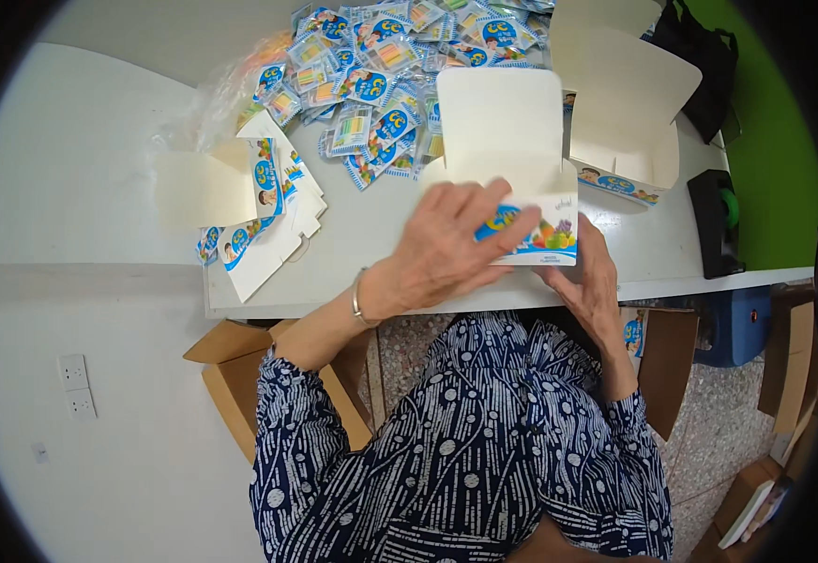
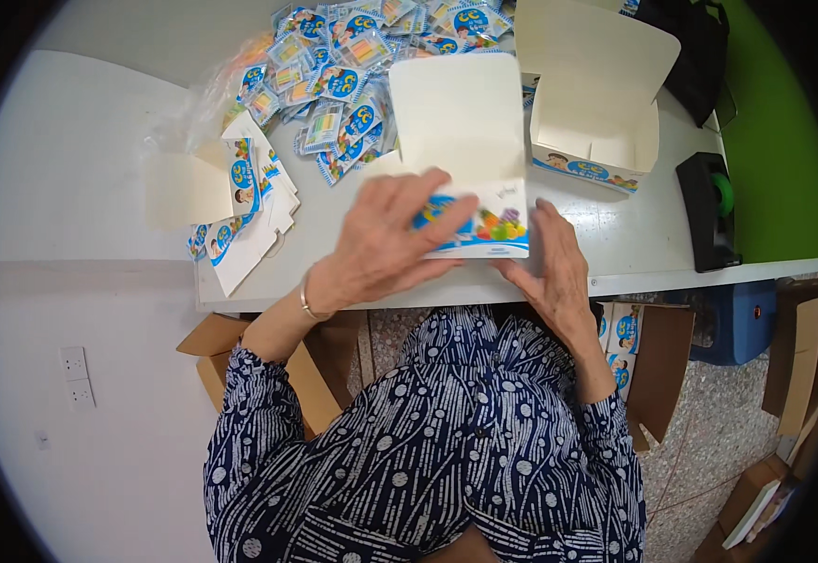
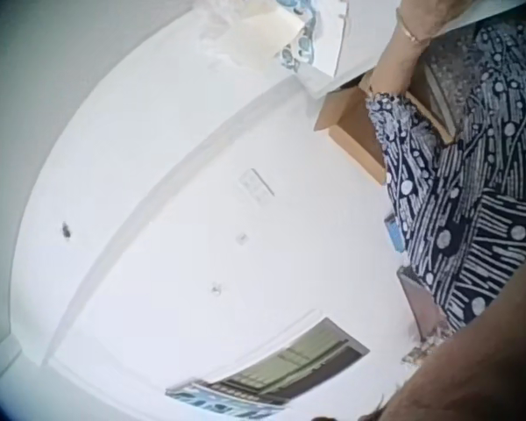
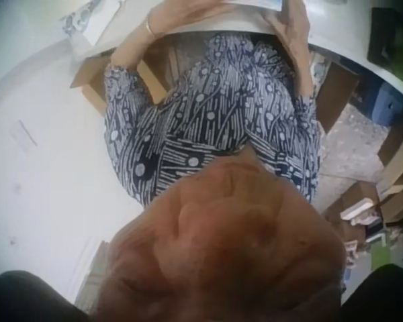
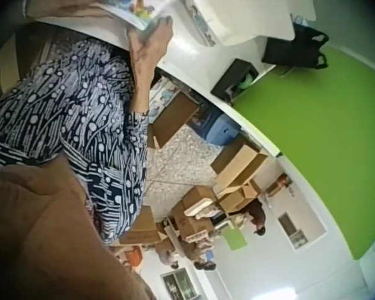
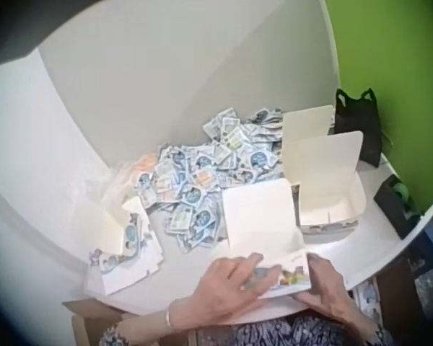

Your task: Sorting small blue product packets and placing them into cardboard boxes on a table.

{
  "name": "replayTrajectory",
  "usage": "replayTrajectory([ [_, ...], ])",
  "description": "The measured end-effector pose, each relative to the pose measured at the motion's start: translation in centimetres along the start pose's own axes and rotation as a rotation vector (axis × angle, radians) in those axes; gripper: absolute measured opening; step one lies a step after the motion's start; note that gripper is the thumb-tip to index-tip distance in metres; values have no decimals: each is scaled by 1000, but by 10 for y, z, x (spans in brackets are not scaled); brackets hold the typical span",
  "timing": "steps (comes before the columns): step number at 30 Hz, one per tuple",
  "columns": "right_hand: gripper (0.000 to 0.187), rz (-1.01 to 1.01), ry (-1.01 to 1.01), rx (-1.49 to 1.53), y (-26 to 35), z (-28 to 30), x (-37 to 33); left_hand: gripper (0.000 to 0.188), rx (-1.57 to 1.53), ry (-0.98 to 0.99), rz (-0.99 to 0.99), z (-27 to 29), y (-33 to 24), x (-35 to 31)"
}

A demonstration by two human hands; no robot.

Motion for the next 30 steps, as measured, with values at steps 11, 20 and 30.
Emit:
replayTrajectory([
  [11, 21, 31, -66, -203, 14, -19, 14, 48, 50, -205, -211, -81, 36, -2],
  [20, 34, 52, -55, -177, 12, -47, 68, 95, 159, -142, 573, -51, 201, -74],
  [30, 85, 247, -412, -257, 55, -29, 93, 107, 176, 265, 620, -88, 206, -92],
])
Point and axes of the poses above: each hand's wrist, its own x-axis towards the middle knuckle, its own z-axis out of the back of the hand, y = z × x, the point moved 7 cm from there along x, towards the middle knuckle, and after that the axes turned 5 degrees about -z, right-handed, at the moved point
